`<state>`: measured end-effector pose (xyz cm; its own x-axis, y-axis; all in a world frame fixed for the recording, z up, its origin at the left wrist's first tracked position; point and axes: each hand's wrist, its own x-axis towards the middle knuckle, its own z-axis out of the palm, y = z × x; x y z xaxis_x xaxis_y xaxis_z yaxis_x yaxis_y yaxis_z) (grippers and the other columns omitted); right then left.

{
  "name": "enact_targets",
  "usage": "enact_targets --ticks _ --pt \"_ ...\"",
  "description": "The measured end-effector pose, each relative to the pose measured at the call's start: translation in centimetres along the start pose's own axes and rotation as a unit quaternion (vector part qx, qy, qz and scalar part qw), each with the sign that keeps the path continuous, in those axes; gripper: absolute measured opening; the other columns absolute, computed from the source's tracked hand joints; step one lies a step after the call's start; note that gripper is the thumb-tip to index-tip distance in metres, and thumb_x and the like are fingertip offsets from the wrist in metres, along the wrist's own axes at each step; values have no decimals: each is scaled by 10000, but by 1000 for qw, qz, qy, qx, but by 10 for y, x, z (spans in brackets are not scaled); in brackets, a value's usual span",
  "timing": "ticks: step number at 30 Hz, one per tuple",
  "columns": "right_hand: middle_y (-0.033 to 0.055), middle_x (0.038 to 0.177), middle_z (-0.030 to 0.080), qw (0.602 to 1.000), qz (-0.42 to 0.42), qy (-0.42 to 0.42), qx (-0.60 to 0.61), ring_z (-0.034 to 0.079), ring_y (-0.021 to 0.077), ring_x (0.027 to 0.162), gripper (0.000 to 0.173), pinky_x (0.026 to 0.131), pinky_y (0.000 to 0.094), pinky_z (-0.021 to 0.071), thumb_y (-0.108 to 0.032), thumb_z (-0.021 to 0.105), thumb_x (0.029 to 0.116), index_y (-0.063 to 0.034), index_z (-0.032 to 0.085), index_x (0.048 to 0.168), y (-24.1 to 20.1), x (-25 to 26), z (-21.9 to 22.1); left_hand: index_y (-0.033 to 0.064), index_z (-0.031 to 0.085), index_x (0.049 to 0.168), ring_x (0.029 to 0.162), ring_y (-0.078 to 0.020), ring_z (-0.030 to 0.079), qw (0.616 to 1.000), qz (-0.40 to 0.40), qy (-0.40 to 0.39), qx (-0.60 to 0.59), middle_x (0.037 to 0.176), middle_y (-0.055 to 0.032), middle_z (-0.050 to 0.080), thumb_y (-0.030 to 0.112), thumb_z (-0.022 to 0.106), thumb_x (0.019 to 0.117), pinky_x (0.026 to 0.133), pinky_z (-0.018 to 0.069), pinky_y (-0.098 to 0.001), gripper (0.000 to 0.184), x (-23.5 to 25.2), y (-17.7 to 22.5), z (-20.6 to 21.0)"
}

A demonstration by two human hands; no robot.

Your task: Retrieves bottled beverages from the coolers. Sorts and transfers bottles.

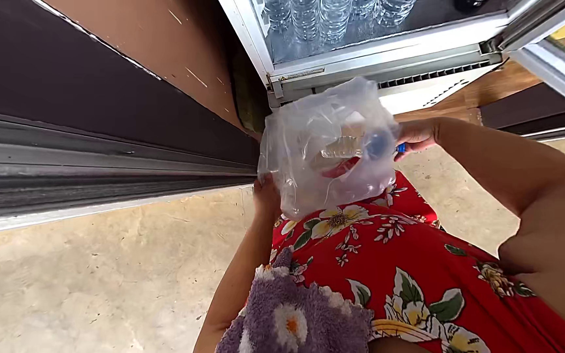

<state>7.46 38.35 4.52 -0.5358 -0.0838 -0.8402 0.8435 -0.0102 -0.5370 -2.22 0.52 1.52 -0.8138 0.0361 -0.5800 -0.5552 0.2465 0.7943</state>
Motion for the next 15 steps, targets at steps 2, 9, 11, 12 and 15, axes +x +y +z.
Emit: enact_targets --ticks 2,9,11,12,15 --pt "139 1197 652 999 -23 15 -29 671 260 999 472 789 430 588 -54 529 997 -136 471 1458 12 -3 -24 -41 454 1406 936 -200 680 1000 -11 14 -15 1097 -194 658 211 450 1110 847 584 -387 389 8 -13 -8" --pt "174 1256 648 976 -127 103 -142 696 283 983 571 782 433 612 68 557 911 -99 517 1455 -4 -92 -38 -63 526 1270 872 -140 666 995 -35 37 -80 1004 -135 669 167 409 1114 810 579 -350 302 3 -67 -46" --pt "177 1212 673 950 -171 140 -221 701 308 992 554 827 482 616 77 641 870 -93 591 1395 -34 -129 -34 -50 564 1244 902 -202 667 995 -62 66 -47 1023 -172 678 199 443 1106 829 567 -417 310 8 -75 -62" --pt "169 1191 679 931 -196 168 -260 689 309 995 547 845 507 592 66 677 856 -102 613 1373 -50 -143 -29 -45 555 1272 927 -240 671 994 -80 67 -23 1056 -196 676 216 451 1109 846 562 -453 325 9 -74 -67" --pt "168 1224 681 862 -281 252 -337 667 343 1061 515 891 622 525 -79 765 872 -164 641 1364 -96 -156 -5 -28 544 1304 928 -256 672 994 -92 51 7 1073 -203 671 211 473 1104 839 562 -463 320 11 -68 -63"
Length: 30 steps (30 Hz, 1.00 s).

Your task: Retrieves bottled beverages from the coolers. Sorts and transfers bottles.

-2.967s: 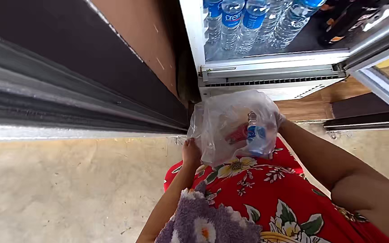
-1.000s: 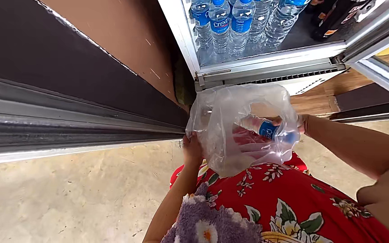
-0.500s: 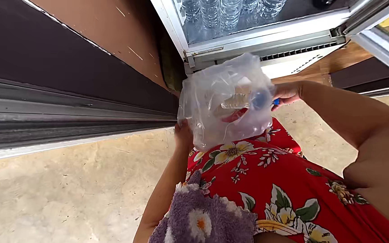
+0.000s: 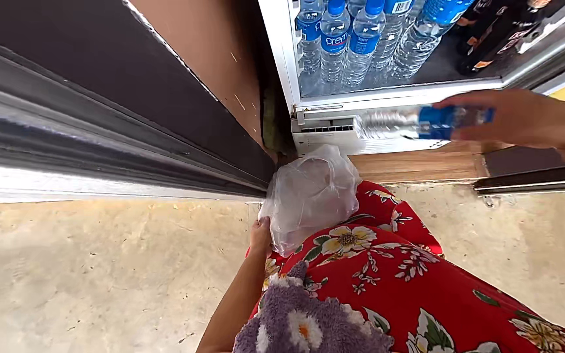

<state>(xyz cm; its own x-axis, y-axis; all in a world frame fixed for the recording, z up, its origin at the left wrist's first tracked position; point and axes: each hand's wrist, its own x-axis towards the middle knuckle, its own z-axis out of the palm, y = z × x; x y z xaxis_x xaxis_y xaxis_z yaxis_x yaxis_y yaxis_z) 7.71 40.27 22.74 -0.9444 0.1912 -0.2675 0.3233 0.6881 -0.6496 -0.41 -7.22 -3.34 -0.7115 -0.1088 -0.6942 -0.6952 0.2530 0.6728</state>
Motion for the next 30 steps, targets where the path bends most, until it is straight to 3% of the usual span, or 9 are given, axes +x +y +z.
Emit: enact_targets --ticks 2,7,12,15,17,20,24,26,30 --pt "199 1279 664 997 -53 44 -34 642 394 1137 523 928 677 482 -194 771 893 -168 630 1396 -36 26 8 -28 540 1320 961 -264 675 1000 7 -13 -5 1102 -209 671 199 472 1103 862 563 -468 321 2 0 4" --pt "241 1239 663 989 -92 74 -84 647 439 1107 517 904 693 488 -293 751 906 -120 628 1377 -105 120 31 -41 563 1308 1009 -287 672 999 21 -9 26 1122 -225 676 220 484 1101 913 542 -493 342 -2 2 5" --pt "255 1355 614 983 -72 60 -159 538 457 1314 584 1057 703 390 -321 745 906 -74 597 1414 -138 185 52 -52 565 1277 941 -214 674 999 45 -10 -12 1071 -187 679 176 497 1093 877 558 -416 301 -8 -4 0" --pt "263 1390 588 982 -44 88 -159 520 455 1339 616 1082 679 389 -326 755 915 -40 571 1429 -148 201 56 -60 575 1236 886 -189 666 998 51 -8 -28 1012 -168 675 159 504 1088 840 559 -394 273 -8 -8 -4" --pt "305 1411 550 978 -31 162 -128 531 474 1325 638 1086 650 418 -266 770 907 -17 536 1445 -152 204 58 -60 576 1218 855 -167 662 998 55 -8 -36 982 -151 671 149 500 1088 816 564 -371 257 -10 -8 -5" --pt "294 1486 468 967 -37 238 -83 580 445 1270 634 1051 562 488 -226 777 913 -49 507 1458 -145 200 68 -57 586 1199 837 -161 657 998 60 -6 -33 966 -144 672 146 506 1085 806 559 -366 245 -9 -8 -5" --pt "272 1409 555 944 -100 307 -65 641 408 1175 483 990 511 528 -214 702 976 -28 585 1406 -126 206 89 -58 587 1216 866 -188 649 999 50 -6 -2 991 -165 669 159 510 1087 828 543 -392 264 -10 0 -1" --pt "259 1417 561 938 -95 327 -66 621 411 1226 469 1031 513 511 -217 684 985 -40 602 1411 -129 216 93 -59 577 1229 878 -193 652 999 45 -9 12 1005 -171 667 162 503 1090 838 546 -395 271 -11 2 3" --pt "238 1442 532 940 -48 334 -51 649 374 1183 501 994 471 543 -204 676 985 -82 573 1459 -142 230 93 -61 568 1242 875 -198 655 998 50 -15 21 1000 -177 667 153 503 1088 832 549 -401 272 -10 2 6"
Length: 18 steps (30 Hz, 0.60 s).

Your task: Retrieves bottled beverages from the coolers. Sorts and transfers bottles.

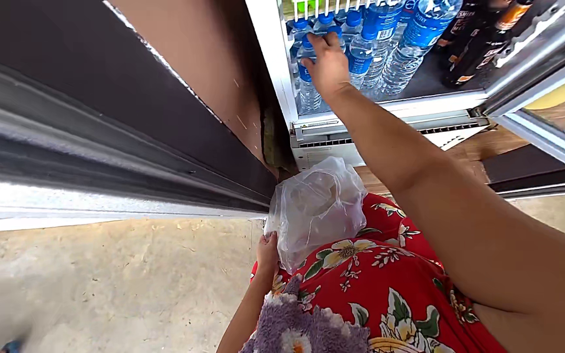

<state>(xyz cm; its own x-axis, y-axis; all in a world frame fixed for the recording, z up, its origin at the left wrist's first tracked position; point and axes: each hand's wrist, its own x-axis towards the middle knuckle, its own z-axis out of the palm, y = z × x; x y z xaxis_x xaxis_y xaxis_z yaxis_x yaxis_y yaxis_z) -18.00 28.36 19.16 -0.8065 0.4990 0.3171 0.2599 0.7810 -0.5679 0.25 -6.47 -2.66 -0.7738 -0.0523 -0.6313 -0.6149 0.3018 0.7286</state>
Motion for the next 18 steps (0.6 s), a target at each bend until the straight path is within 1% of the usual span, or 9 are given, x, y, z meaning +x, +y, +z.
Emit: enact_targets --ticks 3,6,8,9,10,11,13,15,18 --pt "236 1435 537 1000 -9 15 11 637 370 1204 555 1007 449 538 -195 694 972 -64 539 1488 2 -1 6 -63 571 1223 835 -169 658 1000 16 1 -1 963 -158 669 134 489 1089 796 558 -371 251 1 -1 1" --pt "258 1461 510 995 -60 25 79 620 349 1228 637 1017 408 531 -168 707 963 -19 460 1530 14 -11 6 -77 569 1251 909 -201 660 999 18 2 30 1028 -193 677 139 485 1092 861 544 -405 281 -1 1 1" --pt "271 1376 577 978 -93 83 166 670 328 1131 527 942 390 577 -147 713 958 31 560 1430 41 -36 6 -75 574 1227 874 -181 654 999 19 11 34 993 -177 670 135 489 1090 835 546 -385 265 -2 -1 1" --pt "268 1303 625 969 -67 125 204 681 320 1112 443 937 390 584 -159 717 958 60 621 1332 62 -52 4 -71 579 1213 859 -173 658 999 20 14 35 976 -168 671 136 490 1089 823 553 -378 258 -1 -2 -1" --pt "277 1260 636 960 -6 156 231 666 322 1121 431 956 395 566 -179 717 956 94 614 1273 84 -65 2 -71 585 1209 861 -180 662 999 19 17 36 974 -172 676 142 494 1088 825 554 -389 262 0 -2 -2" --pt "304 1274 598 951 70 168 250 630 338 1152 506 979 405 536 -208 719 955 126 542 1291 105 -70 0 -70 585 1213 871 -186 660 999 16 17 37 982 -175 675 150 495 1089 833 551 -398 268 1 -2 -1" --pt "338 1423 489 933 174 154 276 555 375 1282 761 1061 429 484 -269 762 933 130 367 1448 130 -61 5 -73 593 1210 889 -200 658 999 12 21 44 997 -183 676 157 502 1088 848 542 -412 275 0 -2 -1" --pt "317 1537 406 922 195 135 307 489 364 1391 948 1143 418 436 -293 793 911 84 221 1564 135 -37 20 -70 606 1192 892 -216 670 997 23 27 62 989 -186 684 160 517 1082 848 551 -423 270 1 1 4" --pt "296 1502 463 921 173 168 305 481 338 1406 888 1178 392 396 -255 814 892 86 302 1532 133 -12 35 -78 571 1307 1081 -358 665 982 55 -1 179 1138 -271 677 202 519 1080 981 505 -547 364 -7 42 16"
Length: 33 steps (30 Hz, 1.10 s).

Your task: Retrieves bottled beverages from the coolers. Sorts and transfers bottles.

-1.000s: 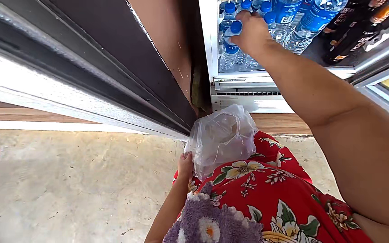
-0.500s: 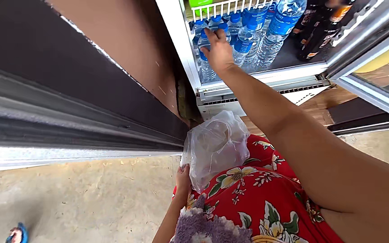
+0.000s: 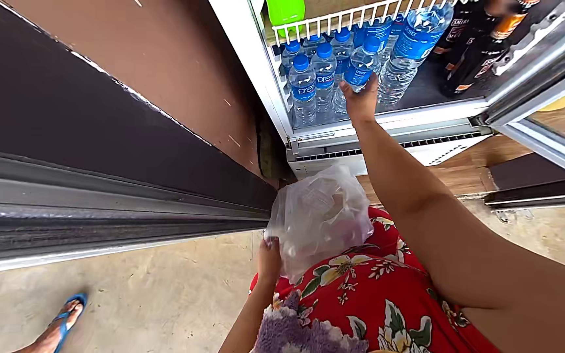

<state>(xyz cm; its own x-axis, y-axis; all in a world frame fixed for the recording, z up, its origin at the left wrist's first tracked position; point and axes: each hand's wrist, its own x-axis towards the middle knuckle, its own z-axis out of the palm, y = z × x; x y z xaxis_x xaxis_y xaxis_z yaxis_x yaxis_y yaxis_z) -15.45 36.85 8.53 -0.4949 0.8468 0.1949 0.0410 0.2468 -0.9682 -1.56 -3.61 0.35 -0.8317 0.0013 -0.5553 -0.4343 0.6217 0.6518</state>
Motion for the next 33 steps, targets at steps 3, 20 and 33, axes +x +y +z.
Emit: enact_targets --ticks 3,20,33 --pt "278 1447 532 998 -36 1 -50 529 332 1365 795 1162 401 414 -244 812 888 79 405 1490 -1 -2 0 -73 547 1359 1113 -381 659 993 66 -20 92 1184 -277 669 232 550 1063 991 503 -558 425 5 49 -9" --pt "283 1584 398 980 -44 -146 -124 468 377 1435 1036 1194 469 378 -362 806 897 76 185 1602 3 -5 -31 -90 699 1031 1010 -444 678 923 220 61 310 1011 -292 692 285 480 1098 894 489 -635 440 -21 127 -35" --pt "291 1399 575 976 -91 -141 -138 628 384 1228 702 1075 489 488 -244 756 932 94 457 1470 -9 16 -46 -126 715 985 1115 -434 646 782 504 241 276 1210 -347 630 92 638 930 963 540 -491 238 -58 174 -84"
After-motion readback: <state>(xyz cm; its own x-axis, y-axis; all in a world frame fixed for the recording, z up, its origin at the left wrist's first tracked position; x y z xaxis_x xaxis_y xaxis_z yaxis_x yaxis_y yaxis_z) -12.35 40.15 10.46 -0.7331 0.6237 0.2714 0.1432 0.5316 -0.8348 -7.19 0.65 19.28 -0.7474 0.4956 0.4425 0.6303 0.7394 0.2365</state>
